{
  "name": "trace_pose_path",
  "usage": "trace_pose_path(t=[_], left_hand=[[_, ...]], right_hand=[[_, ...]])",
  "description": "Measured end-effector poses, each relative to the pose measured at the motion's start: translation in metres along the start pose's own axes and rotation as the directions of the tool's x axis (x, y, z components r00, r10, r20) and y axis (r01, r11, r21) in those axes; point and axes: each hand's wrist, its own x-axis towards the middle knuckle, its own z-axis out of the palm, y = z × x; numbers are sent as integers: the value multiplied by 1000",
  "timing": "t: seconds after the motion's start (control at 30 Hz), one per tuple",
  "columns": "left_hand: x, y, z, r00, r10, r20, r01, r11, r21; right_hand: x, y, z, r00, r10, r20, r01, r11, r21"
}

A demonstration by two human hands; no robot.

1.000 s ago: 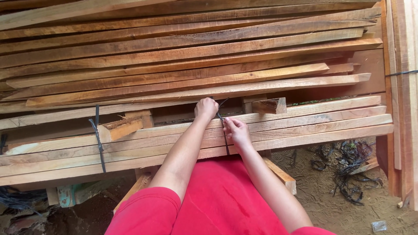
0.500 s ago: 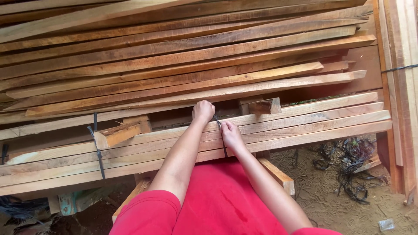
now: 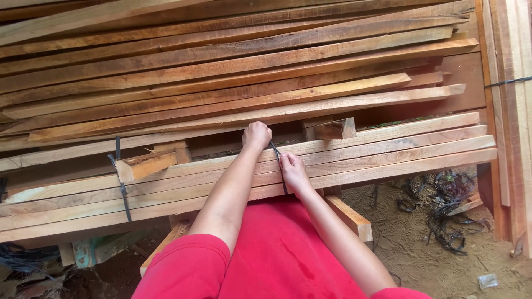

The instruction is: The person ties a stack of wooden planks together using a black strap. They wrap the strap around the wood, pull it tight, and secure it with a knot. The person then adjusts the planks to ensure they are aligned and stable.

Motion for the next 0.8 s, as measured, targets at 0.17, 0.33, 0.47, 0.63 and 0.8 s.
trace_pose_path(t=[0.17,0.33,0.47,0.63,0.8], left_hand=[[1,1,1,1000,13,-17,-13,1000,3],[-19,4,-18,999,47,-27,-47,999,-6],[-27,-26,-35,992,118,39,-114,989,-92],[-36,-88,-52,992,123,-26,-125,991,-57],[-85,-110,-84,993,103,-56,-83,956,280]], right_hand=[[-19,-9,-1,997,80,16,-81,992,101],[-15,9,-10,972,235,15,-231,944,234],[-28,-22,-4,952,-199,-231,186,980,-75],[-2,-42,1,777,-596,-201,430,736,-523],[30,-21,2,666,-745,45,393,298,-870]])
